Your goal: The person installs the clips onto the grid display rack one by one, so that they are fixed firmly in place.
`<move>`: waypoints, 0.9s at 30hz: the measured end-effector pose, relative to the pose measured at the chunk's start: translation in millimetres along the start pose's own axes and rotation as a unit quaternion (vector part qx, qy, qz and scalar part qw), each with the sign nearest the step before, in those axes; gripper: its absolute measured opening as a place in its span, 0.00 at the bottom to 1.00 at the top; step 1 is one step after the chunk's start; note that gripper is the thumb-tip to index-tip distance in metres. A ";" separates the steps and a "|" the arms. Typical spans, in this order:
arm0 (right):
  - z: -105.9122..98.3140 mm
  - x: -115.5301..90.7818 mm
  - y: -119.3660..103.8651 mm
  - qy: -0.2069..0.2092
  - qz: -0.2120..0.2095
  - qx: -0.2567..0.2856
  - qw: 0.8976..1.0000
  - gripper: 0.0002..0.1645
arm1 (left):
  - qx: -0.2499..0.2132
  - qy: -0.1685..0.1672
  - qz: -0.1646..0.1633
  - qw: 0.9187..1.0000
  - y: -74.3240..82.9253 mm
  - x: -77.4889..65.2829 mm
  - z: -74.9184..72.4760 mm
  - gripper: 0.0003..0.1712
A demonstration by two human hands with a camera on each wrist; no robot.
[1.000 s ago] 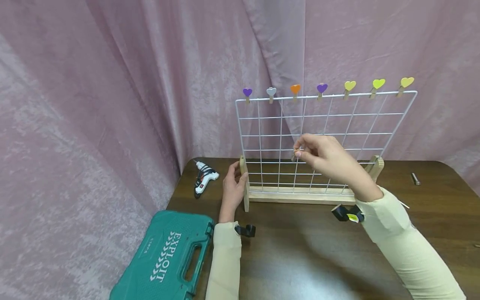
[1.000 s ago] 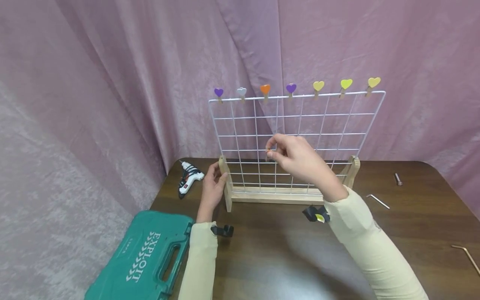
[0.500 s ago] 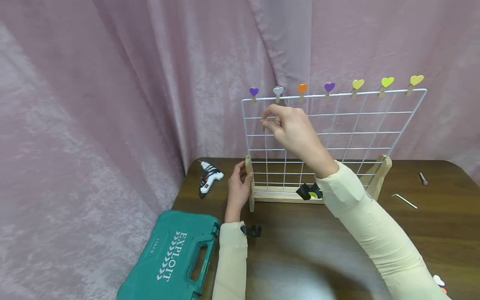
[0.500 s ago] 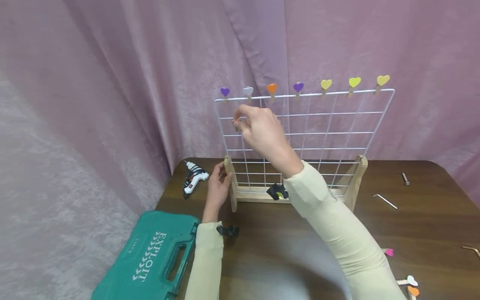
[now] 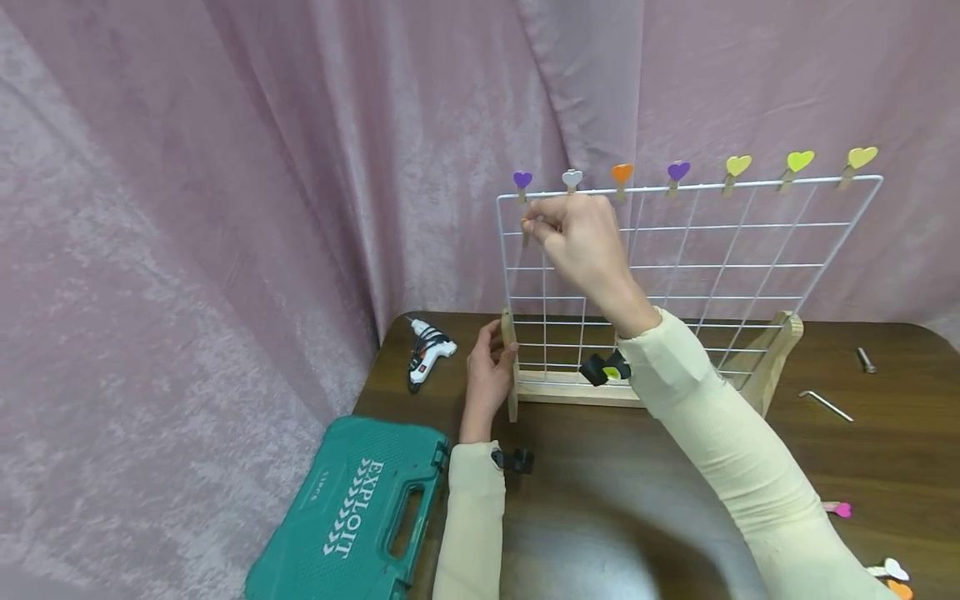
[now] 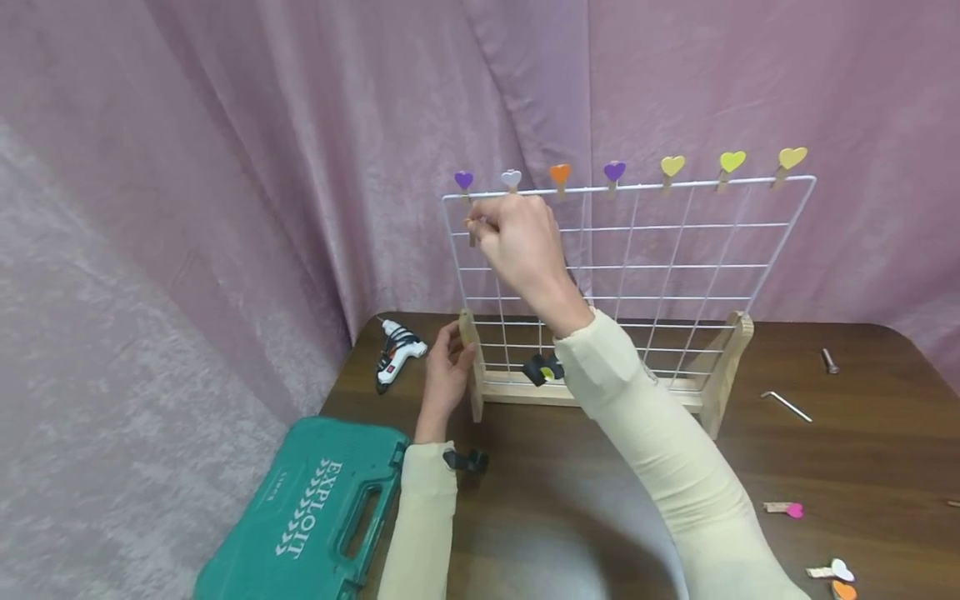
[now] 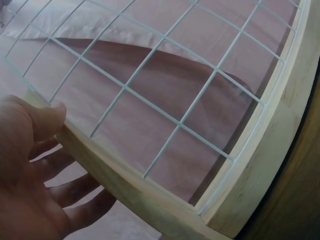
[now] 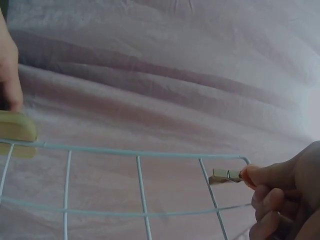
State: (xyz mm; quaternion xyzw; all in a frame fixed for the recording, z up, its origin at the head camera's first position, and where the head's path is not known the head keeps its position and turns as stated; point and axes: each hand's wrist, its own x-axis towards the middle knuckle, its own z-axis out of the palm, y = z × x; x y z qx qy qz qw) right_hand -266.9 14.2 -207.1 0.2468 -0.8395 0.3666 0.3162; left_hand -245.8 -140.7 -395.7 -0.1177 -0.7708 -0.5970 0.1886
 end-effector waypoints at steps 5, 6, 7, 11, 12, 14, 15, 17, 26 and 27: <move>0.0 5.7 -7.5 0.008 0.002 -0.020 1.000 0.07 | 0.003 0.009 0.011 1.000 1.2 0.2 0.1 0.22; 0.1 6.6 -8.7 0.007 0.003 -0.024 1.000 0.08 | 0.005 0.009 0.013 1.000 1.2 -0.1 0.0 0.22; 0.0 7.4 -9.9 0.006 0.004 -0.028 1.000 0.08 | 0.007 0.010 0.015 1.000 1.2 -0.1 0.0 0.22; -0.4 8.1 -12.0 -0.001 0.005 -0.043 0.999 0.08 | 0.013 0.009 0.017 1.000 1.7 -1.5 1.0 0.22; -0.6 8.0 -12.1 -0.002 0.004 -0.045 0.999 0.08 | 0.014 0.008 0.018 1.000 1.9 -1.7 1.3 0.22; 0.4 8.4 -11.7 -0.004 0.003 -0.051 0.999 0.07 | 0.017 0.009 0.018 1.000 1.3 -0.9 1.5 0.22; 0.9 8.5 -11.2 -0.002 0.002 -0.051 0.999 0.07 | 0.019 0.009 0.017 1.000 0.4 -0.3 1.5 0.22; 1.9 8.4 -9.0 0.005 0.000 -0.052 0.999 0.06 | 0.023 0.010 0.017 1.000 0.0 0.8 1.4 0.22; 7.6 5.3 1.3 0.040 0.016 -0.014 0.999 0.05 | 0.019 -0.001 -0.005 1.000 -36.7 9.1 4.2 0.24; 7.5 5.3 1.5 0.039 0.018 -0.013 0.999 0.05 | 0.019 -0.001 -0.007 1.000 -38.1 9.1 4.7 0.24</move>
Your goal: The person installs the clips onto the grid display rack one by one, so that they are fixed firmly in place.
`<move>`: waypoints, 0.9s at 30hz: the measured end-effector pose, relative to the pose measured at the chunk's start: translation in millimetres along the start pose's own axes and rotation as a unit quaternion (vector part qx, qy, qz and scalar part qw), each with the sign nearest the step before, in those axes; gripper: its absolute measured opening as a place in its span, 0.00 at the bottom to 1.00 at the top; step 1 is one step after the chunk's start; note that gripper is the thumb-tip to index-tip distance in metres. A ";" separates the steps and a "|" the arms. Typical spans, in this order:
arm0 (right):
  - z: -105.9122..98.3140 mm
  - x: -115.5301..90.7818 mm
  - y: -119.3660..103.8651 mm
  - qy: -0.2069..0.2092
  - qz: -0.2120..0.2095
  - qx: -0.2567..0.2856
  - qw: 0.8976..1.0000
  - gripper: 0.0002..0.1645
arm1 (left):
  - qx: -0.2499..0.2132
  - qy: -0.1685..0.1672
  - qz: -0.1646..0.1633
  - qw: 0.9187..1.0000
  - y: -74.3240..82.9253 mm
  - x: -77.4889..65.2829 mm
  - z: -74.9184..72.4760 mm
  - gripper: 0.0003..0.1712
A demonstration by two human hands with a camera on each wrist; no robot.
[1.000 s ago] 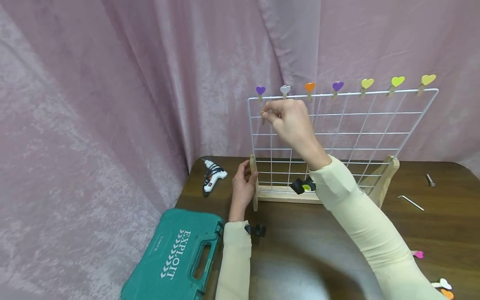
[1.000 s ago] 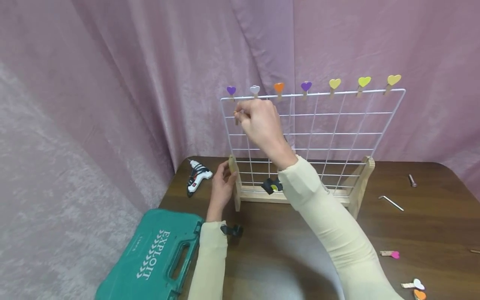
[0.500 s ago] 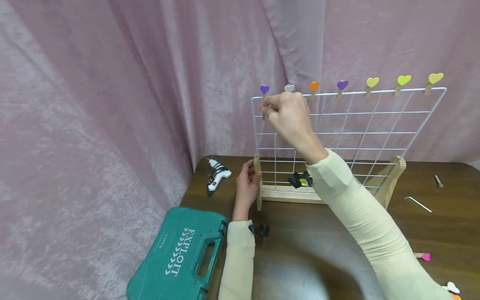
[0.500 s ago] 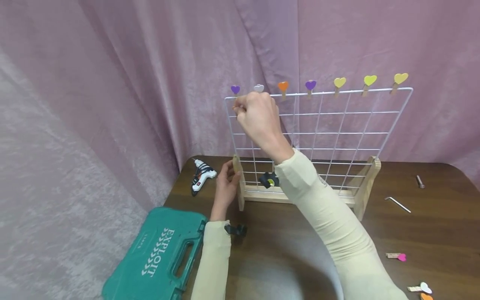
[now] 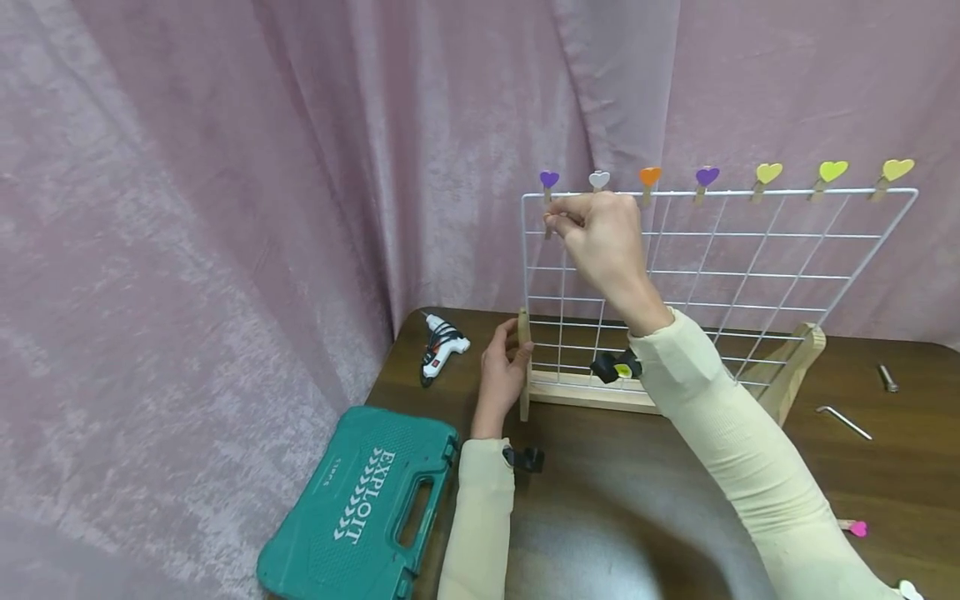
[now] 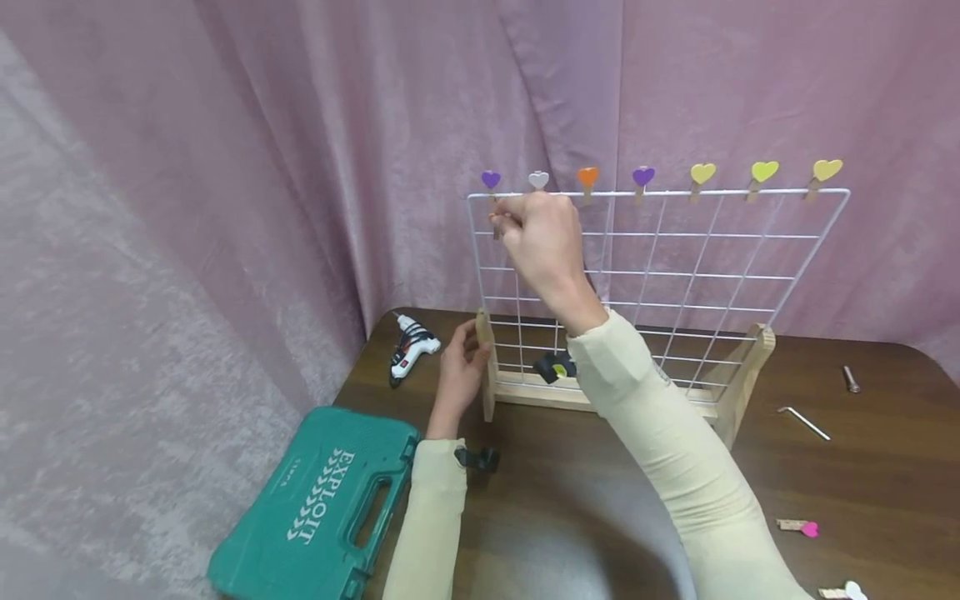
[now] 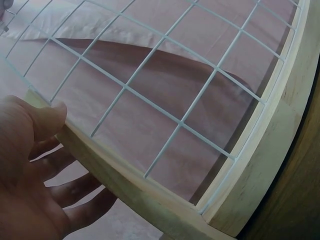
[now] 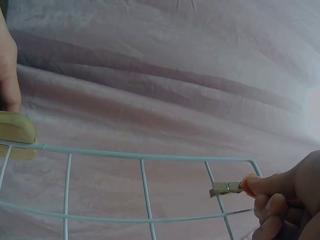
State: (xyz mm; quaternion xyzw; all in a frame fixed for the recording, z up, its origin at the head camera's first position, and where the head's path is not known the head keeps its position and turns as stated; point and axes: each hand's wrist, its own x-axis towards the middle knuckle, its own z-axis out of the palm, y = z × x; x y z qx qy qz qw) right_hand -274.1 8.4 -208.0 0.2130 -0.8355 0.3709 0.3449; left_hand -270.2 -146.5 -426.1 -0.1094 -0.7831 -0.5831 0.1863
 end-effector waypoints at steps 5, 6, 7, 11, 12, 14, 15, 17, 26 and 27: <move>-1.3 0.4 -2.0 -0.016 0.012 -0.015 1.000 0.06 | 0.001 0.004 0.004 1.000 -1.4 -1.4 0.4 0.23; -1.7 0.4 -2.8 -0.019 0.016 -0.019 1.000 0.06 | 0.000 0.005 0.006 1.000 -1.4 -1.4 0.6 0.23; -2.0 0.4 -3.3 -0.021 0.020 -0.024 0.999 0.06 | 0.000 0.006 0.007 1.000 -1.3 -1.3 0.6 0.23; -2.0 -0.5 -5.0 -0.022 0.035 -0.037 0.998 0.07 | -0.003 0.007 0.010 1.000 -0.5 -1.7 0.5 0.23; -1.6 -0.9 -5.2 -0.022 0.038 -0.039 0.998 0.07 | 0.000 0.007 0.009 1.000 -0.2 -1.9 0.6 0.23; -0.4 -1.0 -5.6 -0.019 0.040 -0.044 0.998 0.07 | 0.005 0.006 0.009 1.000 0.0 -1.9 0.1 0.23; 0.0 -1.2 -5.7 -0.017 0.040 -0.045 0.998 0.07 | 0.009 0.006 0.008 1.000 0.1 -1.8 0.0 0.23; 0.7 -1.6 -5.9 -0.014 0.042 -0.047 0.998 0.07 | 0.013 0.004 0.006 1.000 -0.1 -1.8 0.1 0.23; 0.7 -7.7 -5.0 0.002 0.013 -0.025 1.000 0.11 | 0.016 0.006 -0.004 1.000 -1.2 -1.4 0.3 0.23; -0.1 -9.4 -4.6 0.004 0.009 -0.020 1.000 0.12 | 0.016 0.006 -0.006 1.000 -0.8 -1.2 0.3 0.23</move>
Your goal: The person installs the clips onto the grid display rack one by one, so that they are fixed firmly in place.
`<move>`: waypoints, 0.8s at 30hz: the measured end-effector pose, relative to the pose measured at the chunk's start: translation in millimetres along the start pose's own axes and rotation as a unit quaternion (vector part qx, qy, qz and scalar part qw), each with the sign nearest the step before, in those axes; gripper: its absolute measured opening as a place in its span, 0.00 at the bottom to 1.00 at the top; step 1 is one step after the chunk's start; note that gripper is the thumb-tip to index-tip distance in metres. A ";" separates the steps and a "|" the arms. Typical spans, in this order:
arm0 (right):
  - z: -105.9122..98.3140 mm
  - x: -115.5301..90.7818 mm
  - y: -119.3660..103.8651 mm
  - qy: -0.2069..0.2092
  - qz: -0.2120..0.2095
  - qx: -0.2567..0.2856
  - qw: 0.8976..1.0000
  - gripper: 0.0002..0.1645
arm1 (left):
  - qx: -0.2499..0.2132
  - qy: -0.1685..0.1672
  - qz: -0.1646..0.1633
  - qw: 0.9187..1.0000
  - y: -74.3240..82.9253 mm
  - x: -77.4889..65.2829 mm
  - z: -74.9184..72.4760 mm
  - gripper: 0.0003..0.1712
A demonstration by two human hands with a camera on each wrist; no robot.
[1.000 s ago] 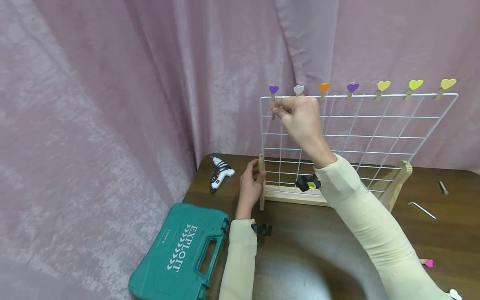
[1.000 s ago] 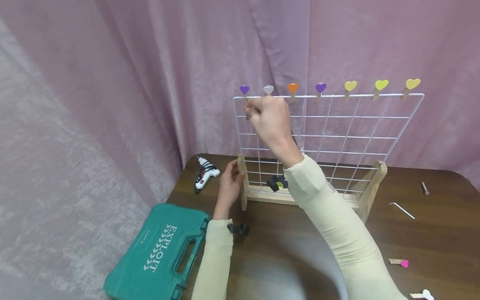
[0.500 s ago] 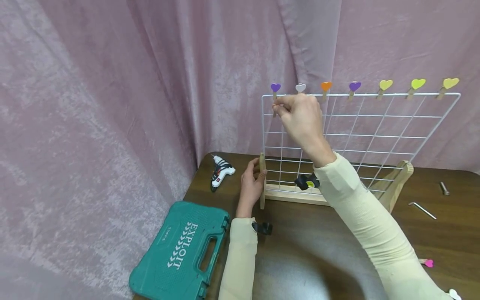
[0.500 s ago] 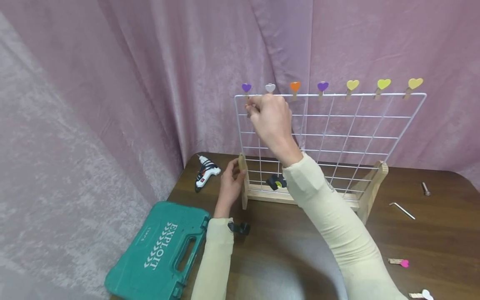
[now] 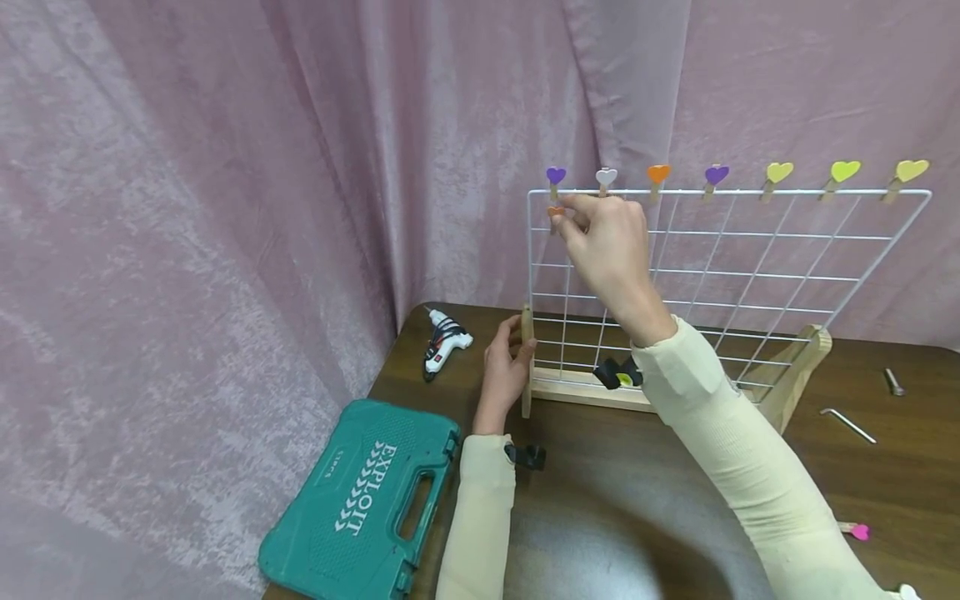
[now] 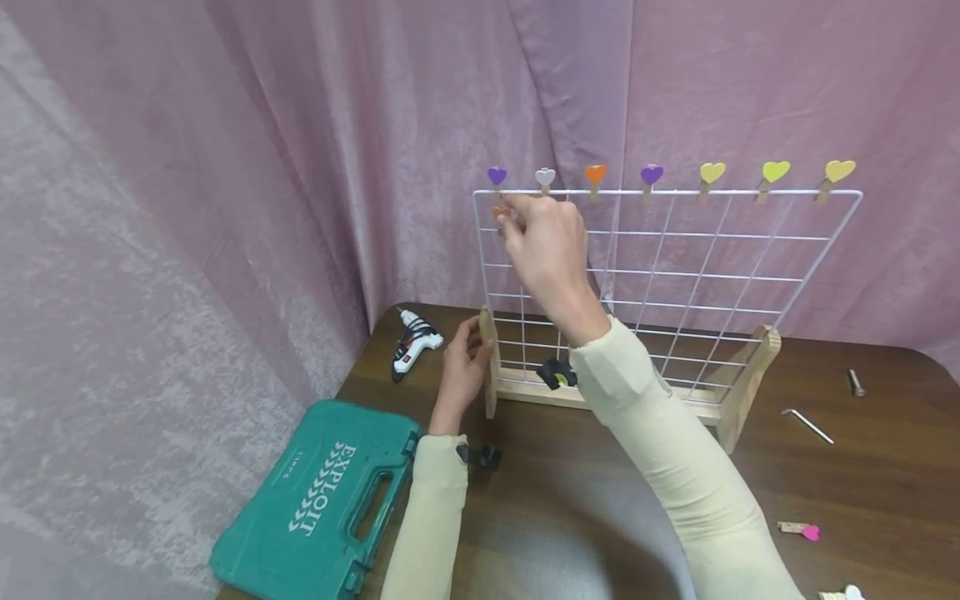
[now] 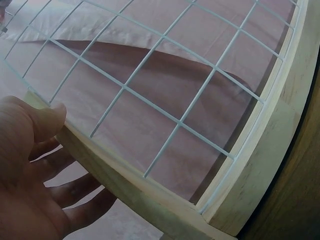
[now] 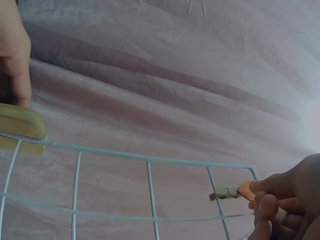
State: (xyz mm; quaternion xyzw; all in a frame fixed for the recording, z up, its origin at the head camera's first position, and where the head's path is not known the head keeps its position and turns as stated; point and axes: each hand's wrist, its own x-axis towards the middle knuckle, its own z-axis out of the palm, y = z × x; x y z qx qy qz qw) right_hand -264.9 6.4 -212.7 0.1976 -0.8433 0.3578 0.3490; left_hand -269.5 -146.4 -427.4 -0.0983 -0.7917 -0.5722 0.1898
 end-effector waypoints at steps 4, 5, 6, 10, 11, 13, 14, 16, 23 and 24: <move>-6.3 -9.3 1.3 0.009 -0.010 0.022 1.000 0.12 | -0.002 0.003 -0.004 1.000 0.8 0.4 0.4 0.23; -8.5 -12.3 1.9 0.012 -0.012 0.028 0.999 0.12 | -0.003 0.004 -0.005 1.000 1.1 0.4 0.6 0.23; -10.8 -15.4 2.8 0.014 -0.016 0.033 0.999 0.11 | -0.002 0.005 -0.005 1.000 1.0 0.4 0.7 0.22; -23.6 -30.4 8.8 0.004 -0.022 0.040 0.999 0.10 | 0.001 0.006 -0.004 1.000 0.6 -0.1 1.4 0.22; -27.1 -34.4 11.8 0.000 -0.025 0.038 0.999 0.09 | 0.002 0.005 -0.004 1.000 0.4 -0.2 1.1 0.22; -34.0 -42.5 18.8 -0.011 -0.028 0.032 0.999 0.09 | 0.001 0.003 0.000 1.000 -0.7 0.1 -0.1 0.22; -37.0 -46.5 23.1 -0.015 -0.027 0.029 0.999 0.09 | 0.000 0.003 0.002 1.000 -1.1 0.2 -1.1 0.22; -42.2 -54.3 32.8 -0.020 -0.027 0.024 0.999 0.09 | -0.004 0.004 0.009 1.000 -2.5 0.8 -3.7 0.22; -59.8 -84.4 68.5 -0.056 0.035 -0.009 0.998 0.11 | -0.007 0.015 0.026 1.000 -7.1 2.9 -13.5 0.22; -62.2 -88.9 73.7 -0.061 0.045 -0.013 0.997 0.11 | -0.007 0.017 0.026 1.000 -7.3 3.1 -14.4 0.23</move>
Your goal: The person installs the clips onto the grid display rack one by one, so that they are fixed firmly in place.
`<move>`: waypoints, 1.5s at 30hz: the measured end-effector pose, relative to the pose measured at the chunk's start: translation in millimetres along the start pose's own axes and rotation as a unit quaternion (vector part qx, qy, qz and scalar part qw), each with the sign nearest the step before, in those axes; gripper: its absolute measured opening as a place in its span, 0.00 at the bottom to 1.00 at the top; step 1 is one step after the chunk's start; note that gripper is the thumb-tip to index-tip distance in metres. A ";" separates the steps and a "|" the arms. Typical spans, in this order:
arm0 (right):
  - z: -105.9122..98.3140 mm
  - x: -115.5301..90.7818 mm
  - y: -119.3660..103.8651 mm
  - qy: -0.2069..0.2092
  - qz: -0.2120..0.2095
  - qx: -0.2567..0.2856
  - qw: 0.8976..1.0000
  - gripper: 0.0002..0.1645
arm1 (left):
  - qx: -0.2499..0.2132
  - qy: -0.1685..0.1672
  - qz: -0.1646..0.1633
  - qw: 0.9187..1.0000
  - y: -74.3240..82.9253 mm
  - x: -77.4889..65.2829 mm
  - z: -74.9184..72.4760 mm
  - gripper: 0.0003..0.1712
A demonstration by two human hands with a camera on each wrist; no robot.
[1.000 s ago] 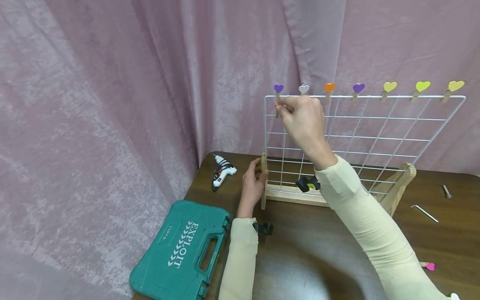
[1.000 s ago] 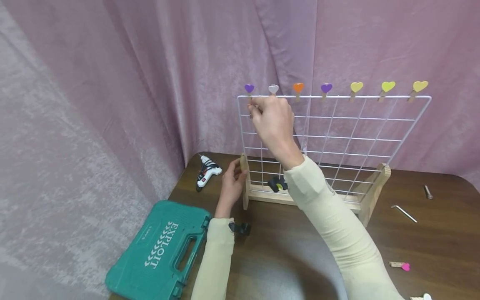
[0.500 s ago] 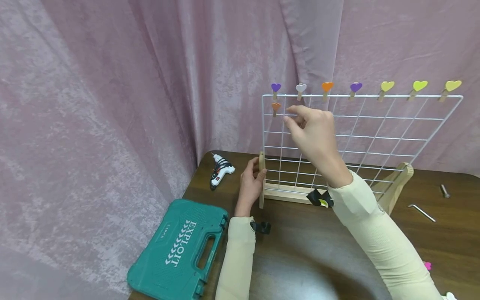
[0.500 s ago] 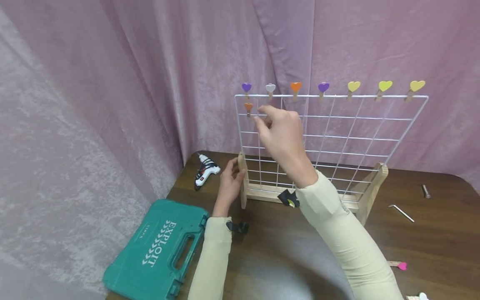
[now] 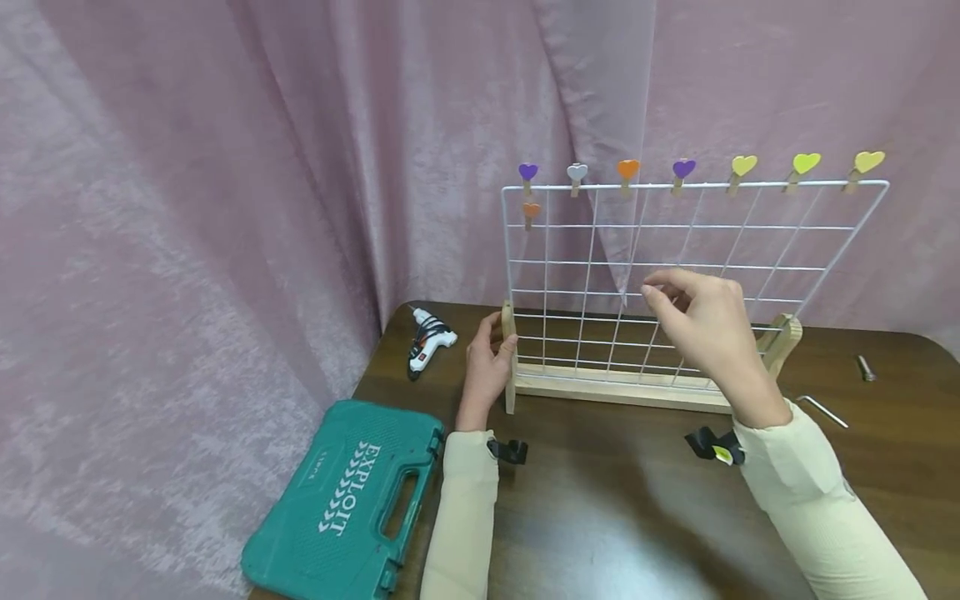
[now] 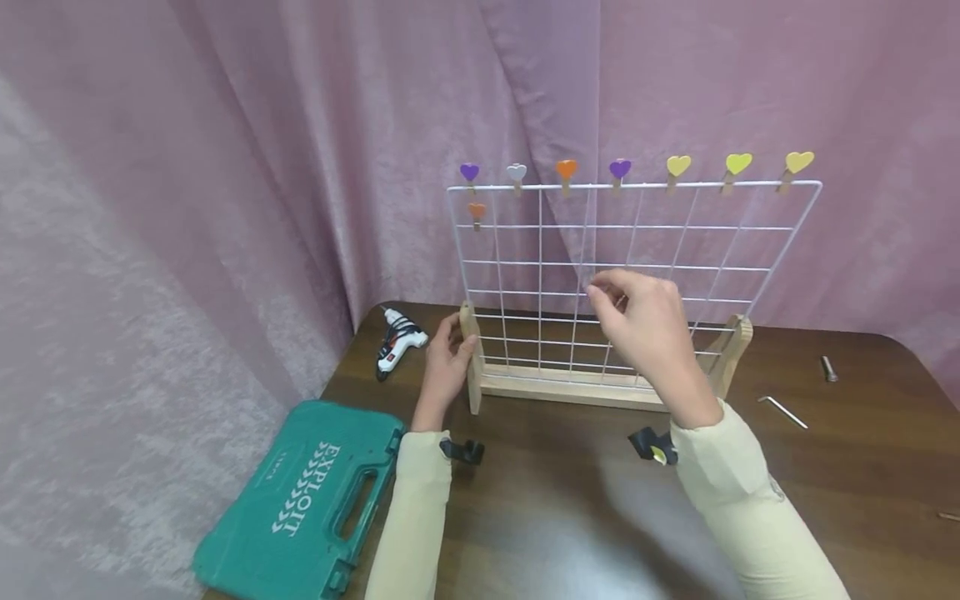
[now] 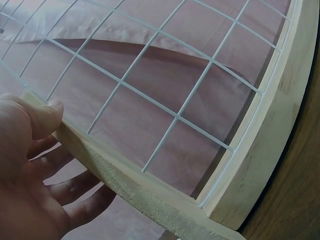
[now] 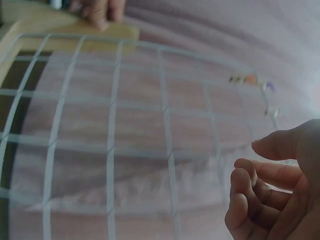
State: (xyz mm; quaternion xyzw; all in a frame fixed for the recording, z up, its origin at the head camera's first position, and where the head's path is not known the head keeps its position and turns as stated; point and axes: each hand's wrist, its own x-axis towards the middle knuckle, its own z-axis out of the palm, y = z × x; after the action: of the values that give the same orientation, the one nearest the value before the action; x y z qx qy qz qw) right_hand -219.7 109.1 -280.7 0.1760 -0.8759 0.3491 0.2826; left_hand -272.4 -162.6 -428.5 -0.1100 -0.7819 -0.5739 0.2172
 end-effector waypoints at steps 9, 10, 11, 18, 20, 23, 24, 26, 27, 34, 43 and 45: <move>-24.9 -42.2 50.5 -0.048 0.064 -0.040 0.996 0.15 | -0.006 0.000 -0.007 1.000 8.0 -1.0 -1.1 0.22; -27.8 -46.9 55.6 -0.052 0.068 -0.043 0.995 0.15 | -0.010 0.000 -0.005 1.000 12.3 -1.7 -1.9 0.22; -30.8 -51.6 60.6 -0.055 0.072 -0.047 0.995 0.15 | -0.016 -0.001 -0.002 1.000 14.4 -1.7 -2.2 0.22; -52.2 -86.1 95.8 -0.072 0.101 -0.075 0.989 0.14 | -0.011 -0.001 -0.003 1.000 13.7 -1.6 -3.8 0.22; -57.3 -95.8 106.8 -0.078 0.106 -0.085 0.988 0.15 | -0.004 0.000 -0.010 1.000 7.5 -0.6 -3.5 0.23; -66.3 -111.1 124.0 -0.098 0.114 -0.098 0.984 0.15 | 0.005 0.000 -0.013 1.000 4.1 -0.3 -2.5 0.23; -69.3 -116.9 130.1 -0.105 0.114 -0.104 0.982 0.16 | 0.004 -0.001 -0.011 1.000 3.5 -0.3 -2.1 0.23; -74.7 -128.5 142.3 -0.120 0.113 -0.113 0.980 0.15 | 0.004 -0.002 -0.007 1.000 3.2 -0.3 -1.4 0.23; -77.6 -134.6 148.7 -0.130 0.112 -0.115 0.978 0.14 | 0.004 -0.002 -0.007 1.000 3.0 -0.7 -1.3 0.23; -85.4 -173.9 183.3 -0.208 0.107 -0.129 0.964 0.13 | -0.010 -0.001 -0.007 1.000 8.2 0.0 -1.5 0.23; -81.1 -192.0 200.5 -0.328 0.144 -0.130 0.924 0.22 | -0.015 -0.007 0.003 1.000 40.8 -5.8 -6.9 0.22; -80.2 -194.6 203.4 -0.352 0.155 -0.121 0.915 0.24 | -0.014 -0.007 0.003 1.000 40.9 -6.9 -6.4 0.22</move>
State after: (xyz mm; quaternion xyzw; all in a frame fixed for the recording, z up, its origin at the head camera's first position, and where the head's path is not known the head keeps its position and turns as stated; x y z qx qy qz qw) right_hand -141.3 328.9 -457.3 0.1137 -0.9707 0.1951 -0.0826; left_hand -247.7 -155.1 -395.3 -0.1198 -0.7749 -0.5834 0.2118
